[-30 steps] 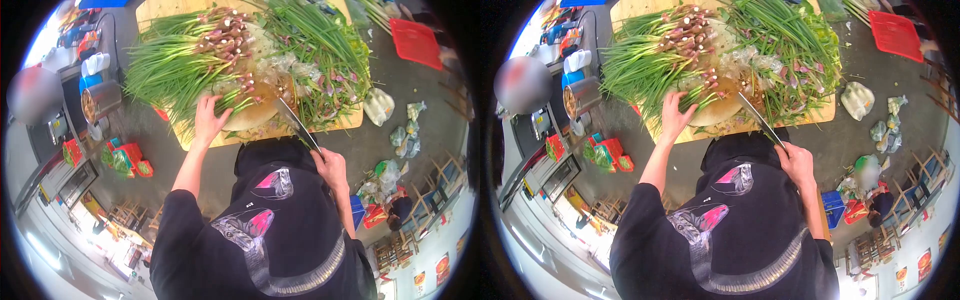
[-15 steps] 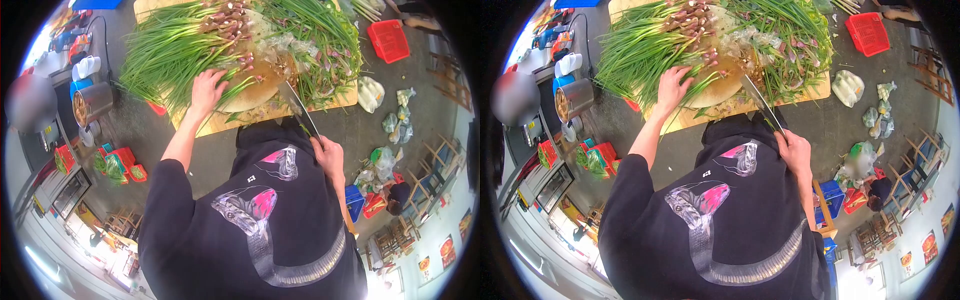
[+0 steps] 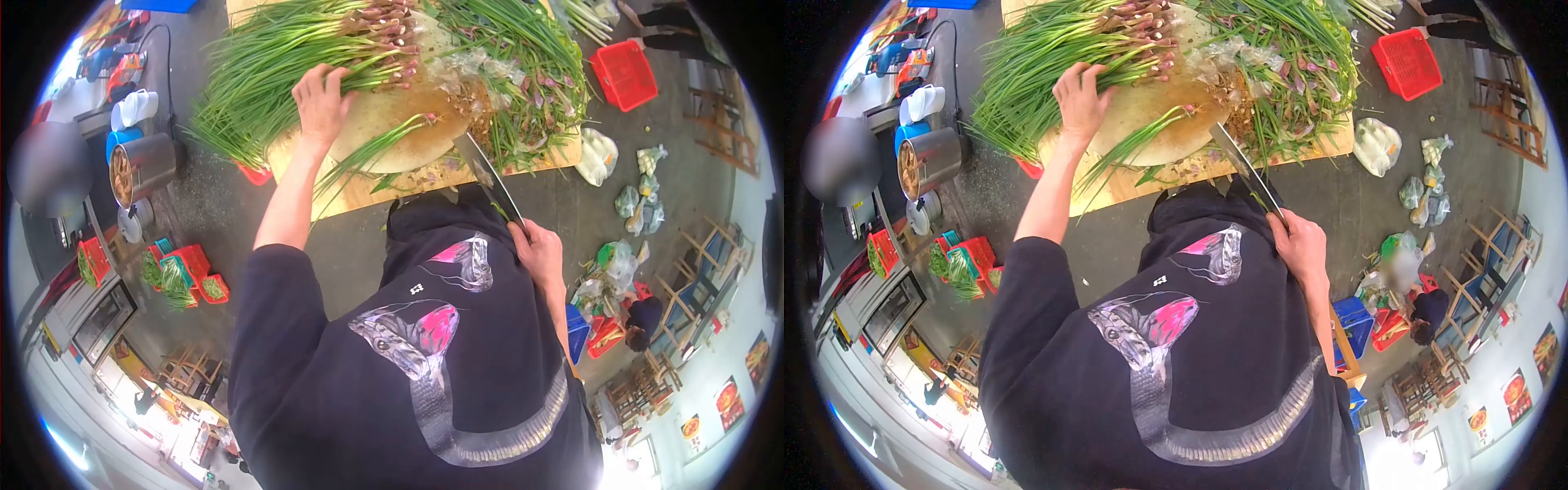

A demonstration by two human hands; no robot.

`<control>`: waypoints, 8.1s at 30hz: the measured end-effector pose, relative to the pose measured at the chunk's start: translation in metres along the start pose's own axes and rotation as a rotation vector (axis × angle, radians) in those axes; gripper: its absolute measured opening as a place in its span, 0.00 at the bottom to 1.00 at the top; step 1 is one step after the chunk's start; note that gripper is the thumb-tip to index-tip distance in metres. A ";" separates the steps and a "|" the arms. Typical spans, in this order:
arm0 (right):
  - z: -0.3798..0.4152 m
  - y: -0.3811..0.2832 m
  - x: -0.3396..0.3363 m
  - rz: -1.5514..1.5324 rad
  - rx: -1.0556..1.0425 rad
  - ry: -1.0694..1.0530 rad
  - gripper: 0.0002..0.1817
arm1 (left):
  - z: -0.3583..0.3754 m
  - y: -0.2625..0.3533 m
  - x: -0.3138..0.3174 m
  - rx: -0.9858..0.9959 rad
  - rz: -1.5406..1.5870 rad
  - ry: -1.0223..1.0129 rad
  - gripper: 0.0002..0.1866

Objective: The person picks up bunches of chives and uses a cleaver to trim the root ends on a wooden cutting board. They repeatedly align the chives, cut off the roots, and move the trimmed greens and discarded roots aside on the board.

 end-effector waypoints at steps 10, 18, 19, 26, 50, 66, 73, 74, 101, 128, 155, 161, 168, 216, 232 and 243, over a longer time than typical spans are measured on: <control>0.006 0.006 0.006 0.052 -0.011 -0.022 0.12 | -0.040 -0.019 0.035 -0.033 -0.184 -0.123 0.52; 0.010 0.012 0.008 0.097 0.014 -0.033 0.13 | -0.053 -0.025 0.038 -0.002 -0.152 -0.153 0.52; 0.011 0.012 0.009 0.095 0.023 -0.039 0.13 | -0.054 -0.024 0.035 -0.012 -0.136 -0.160 0.52; 0.004 0.010 0.005 0.087 -0.037 0.011 0.13 | -0.024 -0.001 0.011 -0.056 -0.120 -0.094 0.43; -0.050 0.014 -0.011 0.152 -0.124 0.036 0.17 | 0.092 0.090 0.032 -0.254 0.279 -0.056 0.26; -0.081 0.018 -0.014 0.184 -0.186 -0.084 0.19 | 0.078 0.083 0.015 -0.330 0.341 0.022 0.12; -0.091 0.017 -0.026 0.220 -0.217 -0.087 0.18 | 0.055 0.128 0.037 -0.244 0.389 0.010 0.12; -0.093 0.017 -0.027 0.222 -0.236 -0.074 0.18 | 0.051 0.132 0.041 -0.233 0.364 0.015 0.12; -0.093 -0.014 -0.019 0.230 -0.187 -0.143 0.17 | 0.040 0.131 0.059 -0.273 0.425 -0.252 0.16; -0.098 -0.021 0.003 0.166 -0.232 -0.070 0.16 | 0.081 0.123 0.044 -0.274 0.585 0.030 0.07; -0.120 -0.025 0.055 0.208 -0.315 -0.145 0.16 | 0.076 0.130 0.043 -0.362 0.626 -0.091 0.10; -0.124 -0.014 0.063 0.265 -0.315 -0.114 0.17 | 0.081 0.122 0.059 -0.390 0.571 -0.120 0.09; -0.108 -0.004 0.040 0.350 -0.222 -0.070 0.18 | 0.080 0.110 0.047 -0.462 0.770 -0.125 0.08; -0.104 -0.033 0.035 0.177 -0.264 -0.027 0.14 | 0.037 0.076 0.091 -0.688 1.029 -0.710 0.15; -0.117 -0.033 0.037 0.319 -0.337 -0.031 0.15 | 0.043 0.078 0.088 -0.727 1.250 -0.620 0.12; -0.112 -0.032 0.034 0.361 -0.355 -0.049 0.16 | 0.048 0.073 0.092 -0.682 1.166 -0.650 0.11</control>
Point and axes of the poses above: each hand's wrist, its own z-axis away from the middle knuckle, its own x-axis out of the palm, y = z × x, the point moved 5 cm from there along -z, towards the middle knuckle, and after that the axes turned 12 degrees about -y, right-handed, at the moved point
